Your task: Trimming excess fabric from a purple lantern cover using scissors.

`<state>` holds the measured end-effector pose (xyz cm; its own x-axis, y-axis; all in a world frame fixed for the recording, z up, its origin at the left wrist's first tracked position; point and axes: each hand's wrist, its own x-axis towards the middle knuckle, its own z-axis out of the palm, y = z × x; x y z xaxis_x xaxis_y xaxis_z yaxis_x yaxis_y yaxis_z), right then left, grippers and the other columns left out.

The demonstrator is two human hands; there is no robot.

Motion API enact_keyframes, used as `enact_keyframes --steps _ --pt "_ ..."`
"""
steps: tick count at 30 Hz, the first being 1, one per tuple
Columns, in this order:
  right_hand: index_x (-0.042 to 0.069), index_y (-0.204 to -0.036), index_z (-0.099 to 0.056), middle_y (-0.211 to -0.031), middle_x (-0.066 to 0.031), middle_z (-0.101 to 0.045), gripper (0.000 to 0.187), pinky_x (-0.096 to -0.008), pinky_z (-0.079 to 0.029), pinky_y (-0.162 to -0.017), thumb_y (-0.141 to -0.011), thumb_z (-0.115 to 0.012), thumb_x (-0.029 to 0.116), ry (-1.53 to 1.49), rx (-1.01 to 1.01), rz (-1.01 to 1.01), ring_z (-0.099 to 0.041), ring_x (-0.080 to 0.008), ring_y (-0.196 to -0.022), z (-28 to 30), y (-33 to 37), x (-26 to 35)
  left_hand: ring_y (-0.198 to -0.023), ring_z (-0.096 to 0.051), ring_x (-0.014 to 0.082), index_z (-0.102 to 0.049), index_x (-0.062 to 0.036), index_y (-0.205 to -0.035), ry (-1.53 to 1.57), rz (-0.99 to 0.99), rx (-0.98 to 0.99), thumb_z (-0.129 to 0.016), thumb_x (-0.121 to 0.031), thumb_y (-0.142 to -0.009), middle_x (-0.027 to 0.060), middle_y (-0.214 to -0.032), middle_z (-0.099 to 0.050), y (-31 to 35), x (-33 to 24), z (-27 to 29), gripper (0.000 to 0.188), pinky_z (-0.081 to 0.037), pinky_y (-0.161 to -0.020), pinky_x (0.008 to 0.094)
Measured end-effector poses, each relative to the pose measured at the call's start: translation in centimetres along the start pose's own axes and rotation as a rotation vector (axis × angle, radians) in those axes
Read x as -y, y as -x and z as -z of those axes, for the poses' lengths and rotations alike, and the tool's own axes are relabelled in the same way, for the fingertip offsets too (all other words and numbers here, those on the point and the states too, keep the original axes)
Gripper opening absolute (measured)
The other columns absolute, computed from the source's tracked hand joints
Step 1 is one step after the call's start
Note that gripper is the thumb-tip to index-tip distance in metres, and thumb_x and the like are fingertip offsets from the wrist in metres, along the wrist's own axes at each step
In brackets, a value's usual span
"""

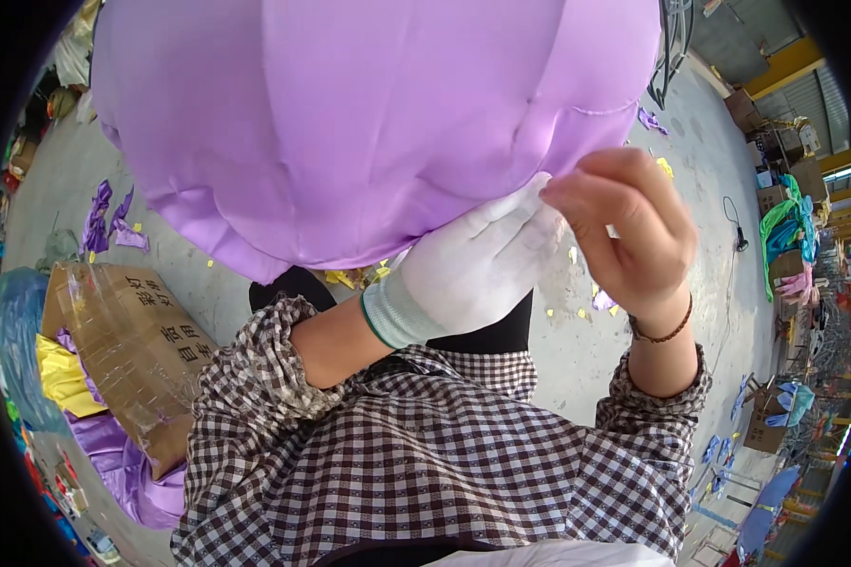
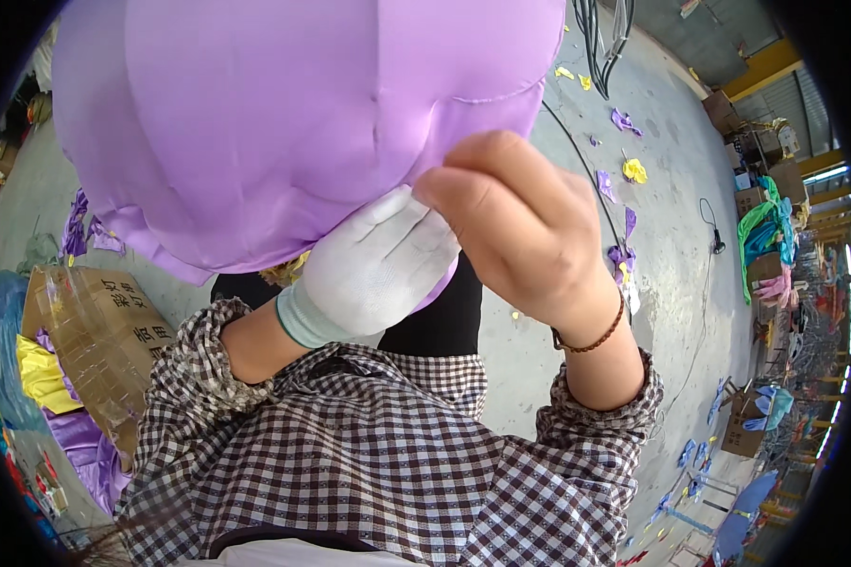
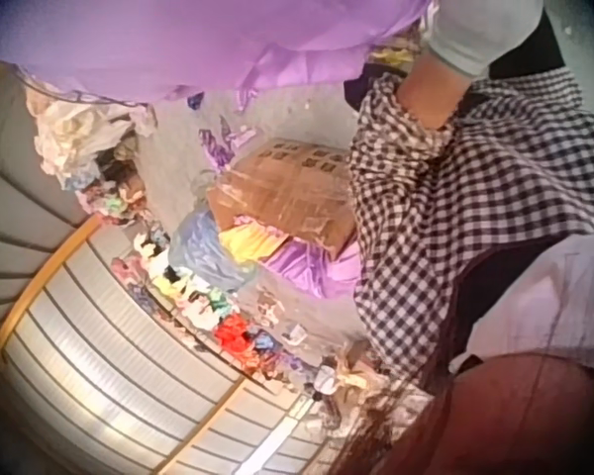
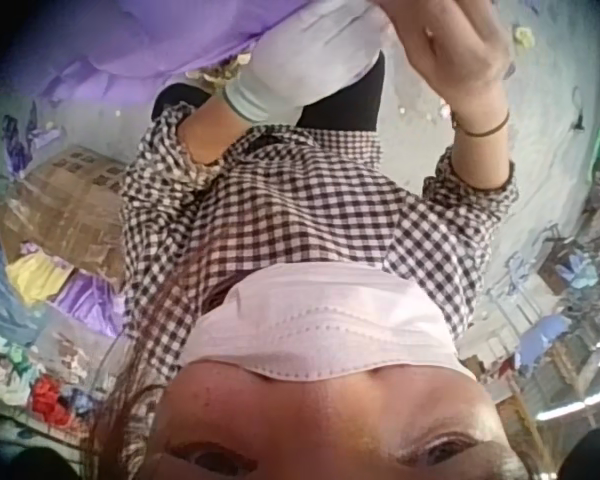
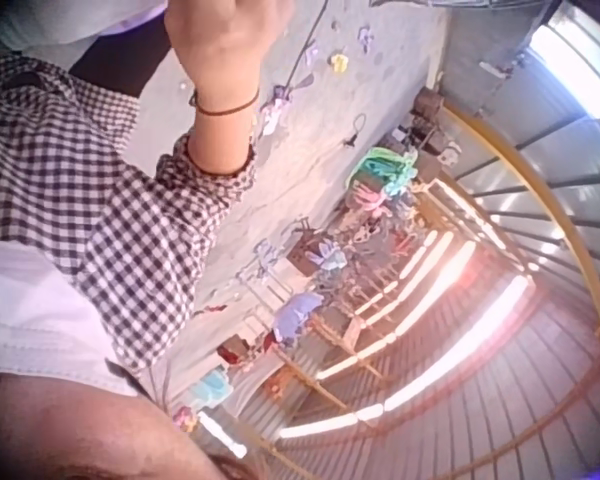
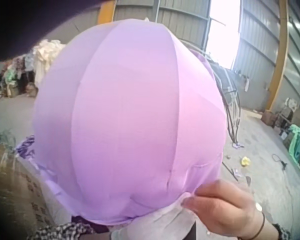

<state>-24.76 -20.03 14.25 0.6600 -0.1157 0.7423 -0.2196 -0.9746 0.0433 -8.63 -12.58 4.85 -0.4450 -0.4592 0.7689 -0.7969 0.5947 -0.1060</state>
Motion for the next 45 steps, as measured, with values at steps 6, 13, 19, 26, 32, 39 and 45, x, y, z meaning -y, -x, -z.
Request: enact_keyframes --steps 6,13,19,26,32,39,45 --pt "0.001 -0.098 -0.075 -0.088 -0.0075 -0.063 0.031 -0.027 -0.046 -0.051 -0.067 -0.075 0.001 0.034 0.105 0.243 -0.059 -0.0151 -0.063 -0.4 -0.8 -0.9 -0.124 -0.062 0.0315 -0.07 0.0061 -0.112 0.016 0.021 -0.006 -0.058 -0.017 -0.088 0.0185 -0.126 -0.066 0.5 -0.1 0.2 0.035 -0.046 -0.112 0.039" --pt "0.003 -0.096 -0.077 -0.084 -0.0059 -0.063 0.038 -0.0276 -0.047 -0.051 -0.058 -0.074 0.004 0.138 0.104 0.286 -0.061 -0.0153 -0.064 0.7 -1.9 -3.2 -0.121 -0.064 0.0286 -0.073 0.0031 -0.107 -0.065 0.019 -0.07 -0.059 -0.017 -0.088 0.0162 -0.124 -0.069 0.0 -0.1 -0.3 0.031 -0.047 -0.111 0.037" --pt "0.004 -0.097 -0.08 -0.083 -0.0056 -0.063 0.04 -0.0277 -0.047 -0.051 -0.058 -0.076 0.004 0.267 0.023 0.312 -0.061 -0.0157 -0.063 0.6 -2.1 -4.2 -0.109 -0.07 0.024 -0.076 -0.0015 -0.103 -0.105 0.047 -0.1 -0.069 -0.014 -0.085 0.0107 -0.115 -0.073 -0.5 -0.2 0.0 0.023 -0.054 -0.102 0.0345" --pt "0.006 -0.097 -0.079 -0.082 -0.0022 -0.062 0.032 -0.0266 -0.043 -0.049 -0.064 -0.077 0.007 0.433 -0.074 0.271 -0.059 -0.0123 -0.063 -0.5 -0.9 -3.4 -0.109 -0.07 0.0242 -0.076 -0.0009 -0.104 -0.101 0.012 -0.053 -0.066 -0.013 -0.088 0.01 -0.115 -0.073 -0.7 0.1 0.2 0.022 -0.054 -0.099 0.0328" --pt "0.003 -0.1 -0.078 -0.082 -0.0049 -0.062 0.037 -0.0276 -0.048 -0.053 -0.062 -0.079 -0.001 0.577 -0.03 0.031 -0.06 -0.0153 -0.062 -1.1 -0.8 0.2 -0.119 -0.065 0.0282 -0.072 0.0041 -0.107 -0.109 0.005 -0.046 -0.059 -0.017 -0.091 0.0158 -0.119 -0.07 -0.4 0.1 -0.1 0.029 -0.049 -0.109 0.0351" --pt "0.003 -0.1 -0.076 -0.083 -0.0046 -0.063 0.024 -0.0276 -0.048 -0.053 -0.077 -0.078 0.001 0.57 -0.028 -0.121 -0.061 -0.0168 -0.062 -0.6 -0.5 0.7 -0.118 -0.066 0.0279 -0.071 0.0069 -0.107 -0.074 0.029 -0.016 -0.062 -0.013 -0.089 0.0161 -0.118 -0.07 -0.9 0.0 0.1 0.029 -0.05 -0.108 0.0348" --pt "0.001 -0.1 -0.075 -0.086 -0.0033 -0.063 0.016 -0.0288 -0.044 -0.049 -0.085 -0.072 0.007 0.741 0.04 -0.27 -0.059 -0.0148 -0.062 2.1 2.1 -2.2 -0.112 -0.068 0.026 -0.075 -0.0018 -0.098 -0.096 0.006 -0.124 -0.063 -0.016 -0.089 0.0096 -0.112 -0.073 -1.2 0.0 -0.3 0.02 -0.051 -0.103 0.0365"
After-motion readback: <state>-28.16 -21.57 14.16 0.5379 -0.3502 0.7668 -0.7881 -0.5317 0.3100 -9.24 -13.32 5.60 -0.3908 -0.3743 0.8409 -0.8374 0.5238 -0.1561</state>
